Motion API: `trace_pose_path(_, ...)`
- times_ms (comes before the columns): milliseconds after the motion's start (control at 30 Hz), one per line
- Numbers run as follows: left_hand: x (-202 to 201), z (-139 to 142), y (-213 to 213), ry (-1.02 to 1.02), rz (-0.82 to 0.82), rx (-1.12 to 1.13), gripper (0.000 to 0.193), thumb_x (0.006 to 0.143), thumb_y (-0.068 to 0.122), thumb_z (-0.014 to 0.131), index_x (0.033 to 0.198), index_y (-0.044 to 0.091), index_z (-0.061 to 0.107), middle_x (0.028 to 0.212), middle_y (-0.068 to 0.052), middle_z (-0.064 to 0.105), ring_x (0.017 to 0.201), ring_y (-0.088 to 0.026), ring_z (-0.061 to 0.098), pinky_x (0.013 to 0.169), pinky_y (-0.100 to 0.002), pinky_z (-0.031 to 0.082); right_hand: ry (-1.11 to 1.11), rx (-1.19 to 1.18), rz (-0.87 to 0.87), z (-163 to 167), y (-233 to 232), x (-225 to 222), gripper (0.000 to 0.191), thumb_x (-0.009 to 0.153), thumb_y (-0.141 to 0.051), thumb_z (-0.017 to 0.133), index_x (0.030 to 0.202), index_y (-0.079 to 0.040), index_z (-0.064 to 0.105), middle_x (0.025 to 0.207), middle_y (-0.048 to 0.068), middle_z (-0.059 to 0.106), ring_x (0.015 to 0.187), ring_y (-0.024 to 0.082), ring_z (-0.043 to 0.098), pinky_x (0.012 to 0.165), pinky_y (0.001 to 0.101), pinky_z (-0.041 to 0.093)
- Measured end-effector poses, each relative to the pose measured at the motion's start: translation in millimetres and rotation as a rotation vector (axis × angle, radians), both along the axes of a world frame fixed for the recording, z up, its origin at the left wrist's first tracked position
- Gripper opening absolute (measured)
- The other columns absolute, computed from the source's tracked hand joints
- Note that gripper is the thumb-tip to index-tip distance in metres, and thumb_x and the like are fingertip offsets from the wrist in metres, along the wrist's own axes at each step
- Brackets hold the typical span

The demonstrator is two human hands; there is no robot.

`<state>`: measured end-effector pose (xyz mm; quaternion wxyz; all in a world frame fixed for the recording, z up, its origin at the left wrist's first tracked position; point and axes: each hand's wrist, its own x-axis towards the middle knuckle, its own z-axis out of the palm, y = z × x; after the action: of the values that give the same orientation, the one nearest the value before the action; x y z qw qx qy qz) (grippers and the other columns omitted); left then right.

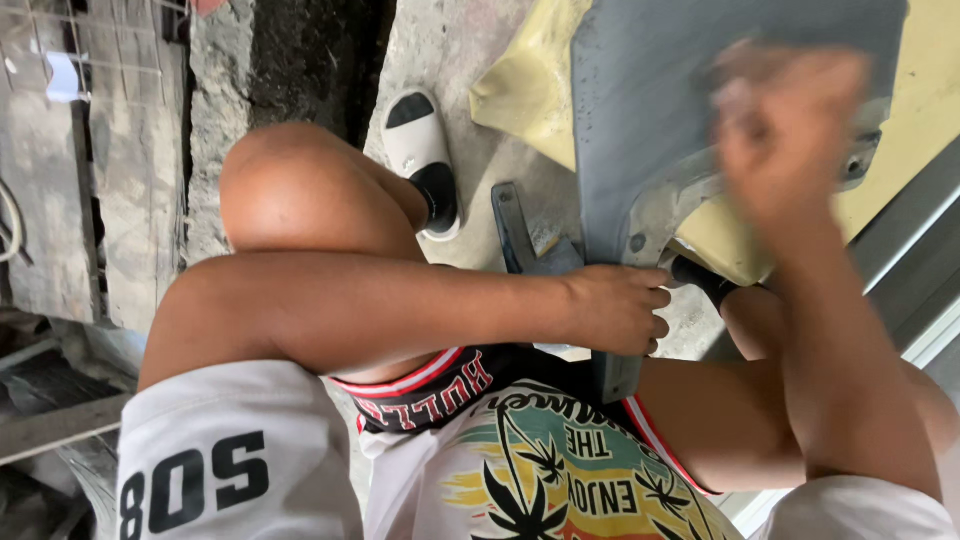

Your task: The person sits on the floor with a gray vehicle body panel resting on a yellow plastic chair and sands its surface by hand using sandpaper. They rub the sandpaper across different areas of the panel, reposition the panel and turn it to reach other sections, and press on the surface with their hands.

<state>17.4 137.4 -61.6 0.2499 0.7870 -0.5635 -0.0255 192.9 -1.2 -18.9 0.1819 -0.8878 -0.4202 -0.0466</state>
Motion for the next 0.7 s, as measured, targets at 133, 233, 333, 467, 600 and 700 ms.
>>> trace_pose_path(133, 6.4, 4.1, 6.5, -0.017, 0.023, 0.001, 0.012, 0.08, 0.025, 0.066, 0.082, 0.028, 0.077, 0.096, 0.011, 0.071, 0.11, -0.021, 0.062, 0.108, -0.038, 0.037, -0.069, 0.16, -0.107, -8.3, -29.7, 55.4, 0.023, 0.109, 0.003, 0.052, 0.128, -0.001, 0.065, 0.133, 0.017, 0.064, 0.128, 0.03, 0.056, 0.112, 0.0392, 0.041)
trace_pose_path(233, 5.8, 4.9, 6.7, -0.075, 0.018, 0.033, 0.012, 0.08, 0.024, 0.066, 0.083, 0.028, 0.077, 0.096, 0.011, 0.071, 0.11, -0.021, 0.062, 0.107, -0.041, 0.036, -0.038, 0.152, -0.063, -6.5, -11.0, 38.9, 0.023, 0.106, 0.006, 0.053, 0.124, 0.001, 0.066, 0.131, 0.017, 0.066, 0.125, 0.033, 0.055, 0.114, 0.0431, 0.039)
trace_pose_path(333, 4.8, 4.7, 4.7, -0.01, -0.032, 0.063, 0.015, 0.081, 0.022, 0.065, 0.087, 0.03, 0.077, 0.098, 0.011, 0.071, 0.111, -0.02, 0.062, 0.108, -0.042, 0.036, 0.044, 0.056, 0.116, 11.7, 22.6, -1.2, 0.021, 0.104, 0.004, 0.061, 0.123, -0.001, 0.07, 0.133, 0.011, 0.068, 0.119, 0.034, 0.051, 0.112, 0.0431, 0.04)
trace_pose_path(467, 5.2, 8.1, 4.2, 0.01, -0.014, 0.107, 0.016, 0.082, 0.028, 0.064, 0.09, 0.029, 0.077, 0.101, 0.009, 0.071, 0.114, -0.023, 0.06, 0.104, -0.041, 0.037, 0.201, -0.061, 0.326, 47.7, 53.3, -36.9, 0.027, 0.095, -0.006, 0.07, 0.121, -0.011, 0.075, 0.136, 0.001, 0.07, 0.13, 0.033, 0.053, 0.112, 0.0399, 0.047)
trace_pose_path(600, 4.3, 18.5, 9.9, 0.009, -0.042, 0.146, 0.017, 0.081, 0.029, 0.063, 0.091, 0.027, 0.077, 0.104, 0.009, 0.07, 0.118, -0.025, 0.059, 0.106, -0.04, 0.037, 0.169, -0.183, 0.383, 65.7, 67.7, -53.3, 0.03, 0.085, -0.013, 0.077, 0.115, -0.014, 0.077, 0.13, -0.003, 0.071, 0.131, 0.032, 0.055, 0.107, 0.0449, 0.047)
trace_pose_path(700, 2.8, 26.8, 18.6, -0.008, -0.119, 0.228, 0.016, 0.085, 0.022, 0.063, 0.093, 0.027, 0.077, 0.107, 0.012, 0.07, 0.118, -0.022, 0.059, 0.11, -0.04, 0.036, 0.098, -0.197, 0.386, 60.8, 78.4, -52.8, 0.03, 0.085, -0.013, 0.078, 0.116, -0.015, 0.079, 0.13, -0.004, 0.071, 0.129, 0.03, 0.056, 0.105, 0.0448, 0.047)
